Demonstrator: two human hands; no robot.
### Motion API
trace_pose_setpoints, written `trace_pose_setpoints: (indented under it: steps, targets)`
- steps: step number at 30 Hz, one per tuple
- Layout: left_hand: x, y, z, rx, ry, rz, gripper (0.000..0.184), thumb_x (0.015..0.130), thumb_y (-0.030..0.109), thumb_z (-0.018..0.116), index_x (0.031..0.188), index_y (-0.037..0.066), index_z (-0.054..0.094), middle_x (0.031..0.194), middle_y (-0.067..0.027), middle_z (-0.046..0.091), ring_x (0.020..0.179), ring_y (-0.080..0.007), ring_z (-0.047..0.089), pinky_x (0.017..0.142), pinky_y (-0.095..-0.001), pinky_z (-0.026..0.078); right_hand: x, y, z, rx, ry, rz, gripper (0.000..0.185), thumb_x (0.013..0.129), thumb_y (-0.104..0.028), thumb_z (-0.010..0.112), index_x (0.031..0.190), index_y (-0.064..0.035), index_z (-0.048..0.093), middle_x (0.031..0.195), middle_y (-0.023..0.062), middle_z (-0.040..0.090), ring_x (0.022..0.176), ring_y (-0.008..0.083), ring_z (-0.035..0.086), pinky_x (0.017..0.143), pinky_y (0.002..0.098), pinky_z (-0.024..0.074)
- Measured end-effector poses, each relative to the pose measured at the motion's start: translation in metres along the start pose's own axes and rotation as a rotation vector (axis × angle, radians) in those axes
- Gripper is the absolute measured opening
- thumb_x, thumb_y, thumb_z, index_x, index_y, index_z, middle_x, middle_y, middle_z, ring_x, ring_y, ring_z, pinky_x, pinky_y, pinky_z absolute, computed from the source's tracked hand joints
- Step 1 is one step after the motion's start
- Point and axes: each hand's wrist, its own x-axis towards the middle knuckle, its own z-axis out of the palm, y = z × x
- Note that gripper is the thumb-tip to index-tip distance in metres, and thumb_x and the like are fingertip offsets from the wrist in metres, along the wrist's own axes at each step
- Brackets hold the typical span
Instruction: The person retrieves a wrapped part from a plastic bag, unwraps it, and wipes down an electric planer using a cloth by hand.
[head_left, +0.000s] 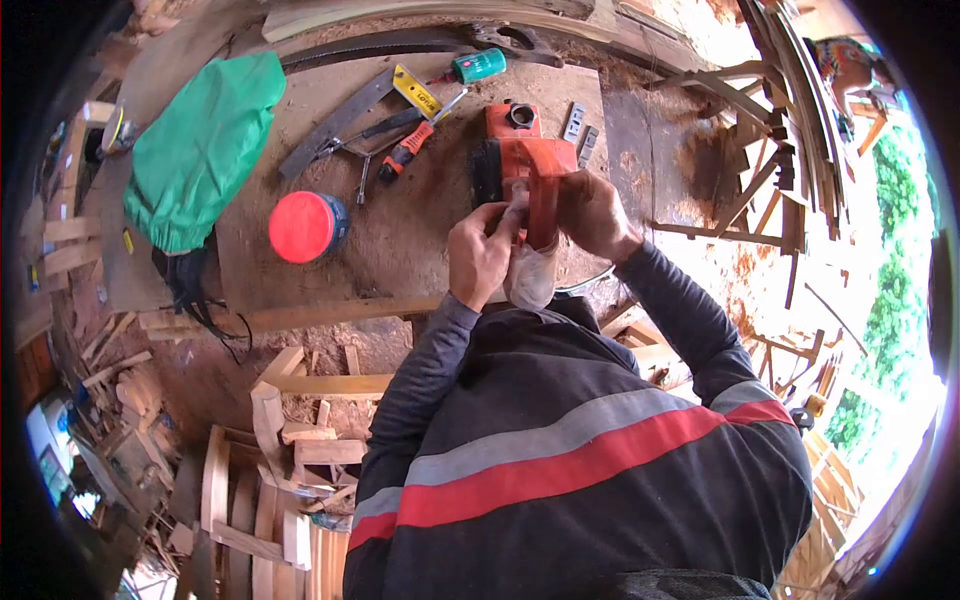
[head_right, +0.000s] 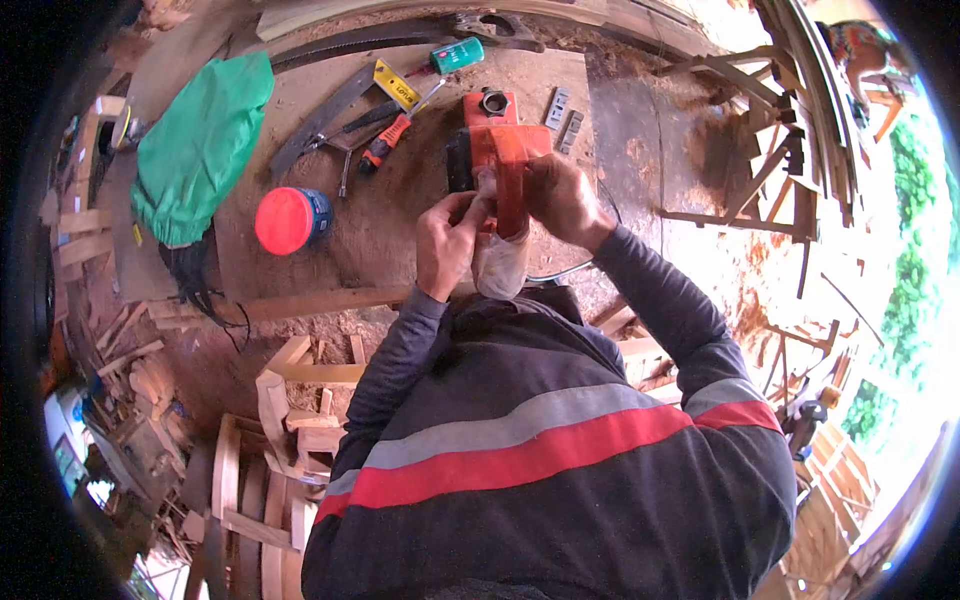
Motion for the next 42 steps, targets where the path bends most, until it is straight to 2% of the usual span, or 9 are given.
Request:
trace_pose_setpoints:
  steps: [6, 8, 14, 17, 25, 28, 30, 33, 42]
  targets:
    - [-0.026, -0.008, -0.010, -0.625, -0.055, -0.214, 0.025, 0.097, 0.020, 0.065, 0.109, -0.002, 0.068, 0.093, -0.0076, 0.072, 0.080, -0.0105, 0.067, 0.064, -0.0253, 0.054, -0.029, -0.052, 0.021, -1.274, 0.204, -0.502, 0.050, 0.087, -0.007, 0.064, 0.136, -0.0027, 0.052, 0.113, 0.0176, 0.066, 0.097, 0.0254, 0.067, 0.086, 0.0357, 0.0544]
    - [-0.029, -0.011, -0.007, -0.621, -0.056, -0.137, 0.025, 0.097, 0.018, 0.065, 0.110, -0.002, 0.067, 0.094, -0.0079, 0.071, 0.082, -0.0106, 0.067, 0.067, -0.0250, 0.054, -0.044, -0.055, 0.066, -1.767, -0.349, -0.932, 0.057, 0.082, -0.007, 0.071, 0.136, -0.0002, 0.051, 0.116, 0.0122, 0.066, 0.113, 0.0279, 0.061, 0.099, 0.0417, 0.0469]
    - [-0.032, 0.018, -0.033, -0.628, -0.179, -0.027, 0.027, 0.095, 0.016, 0.067, 0.114, -0.003, 0.064, 0.096, -0.0067, 0.068, 0.082, -0.0100, 0.063, 0.074, -0.0238, 0.050, -0.001, -0.037, 0.086, -2.177, -0.679, -0.529, 0.042, 0.077, -0.014, 0.073, 0.116, -0.0065, 0.062, 0.103, 0.0100, 0.068, 0.101, 0.0276, 0.063, 0.090, 0.0430, 0.0455]
    - [-0.034, 0.026, -0.061, -0.060, -0.232, 0.108, 0.038, 0.088, 0.019, 0.076, 0.112, 0.001, 0.053, 0.083, 0.0004, 0.057, 0.067, -0.0058, 0.049, 0.058, -0.0238, 0.044, 0.011, -0.048, 0.087, -1.880, -0.715, -0.423, 0.004, 0.076, -0.005, 0.067, 0.079, -0.0038, 0.064, 0.075, 0.0144, 0.065, 0.077, 0.0317, 0.065, 0.068, 0.0414, 0.0490]
    - [0.007, 0.017, -0.041, -0.552, -0.300, -0.305, 0.017, 0.091, 0.023, 0.071, 0.092, 0.007, 0.065, 0.073, 0.0032, 0.058, 0.059, -0.0072, 0.051, 0.052, -0.0235, 0.040, 0.031, -0.052, 0.121, -1.819, -0.831, -0.563, 0.007, 0.075, -0.002, 0.066, 0.081, -0.0031, 0.063, 0.073, 0.0156, 0.064, 0.071, 0.0341, 0.064, 0.065, 0.0418, 0.0486]
    - [-0.001, -0.001, -0.040, -0.713, -0.280, -0.382, 0.014, 0.095, 0.018, 0.066, 0.095, 0.005, 0.065, 0.074, 0.0029, 0.058, 0.059, -0.0052, 0.050, 0.053, -0.0208, 0.041, 0.010, -0.040, 0.100, -1.571, -0.641, -0.672, 0.010, 0.077, -0.005, 0.067, 0.087, -0.0063, 0.064, 0.075, 0.0140, 0.063, 0.078, 0.0343, 0.064, 0.068, 0.0412, 0.0497]
    - [-0.017, 0.003, -0.042, -0.732, -0.240, -0.392, 0.016, 0.098, 0.019, 0.060, 0.098, 0.003, 0.065, 0.075, 0.0018, 0.060, 0.061, -0.0063, 0.053, 0.054, -0.0219, 0.043, -0.014, -0.029, 0.086, -1.541, -0.168, -1.154, 0.014, 0.082, -0.014, 0.069, 0.092, -0.0066, 0.064, 0.080, 0.0126, 0.063, 0.086, 0.0338, 0.064, 0.074, 0.0425, 0.0509]
    - [-0.019, -0.012, -0.039, -0.907, -0.177, -0.378, 0.017, 0.100, 0.020, 0.057, 0.103, 0.004, 0.063, 0.081, -0.0010, 0.063, 0.064, -0.0094, 0.057, 0.055, -0.0245, 0.044, -0.036, 0.019, 0.067, -1.887, -0.213, -0.778, 0.019, 0.085, -0.020, 0.062, 0.094, -0.0024, 0.060, 0.087, 0.0152, 0.065, 0.092, 0.0343, 0.065, 0.082, 0.0463, 0.0516]
    - [0.032, 0.023, -0.049, -0.298, -0.296, -0.273, 0.014, 0.089, 0.017, 0.063, 0.082, 0.005, 0.062, 0.078, -0.0032, 0.063, 0.068, -0.0102, 0.060, 0.061, -0.0237, 0.048, -0.054, 0.069, 0.055, -1.403, 0.111, -0.801, 0.017, 0.086, -0.012, 0.065, 0.099, -0.0036, 0.059, 0.076, 0.0165, 0.063, 0.076, 0.0377, 0.066, 0.067, 0.0456, 0.0517]
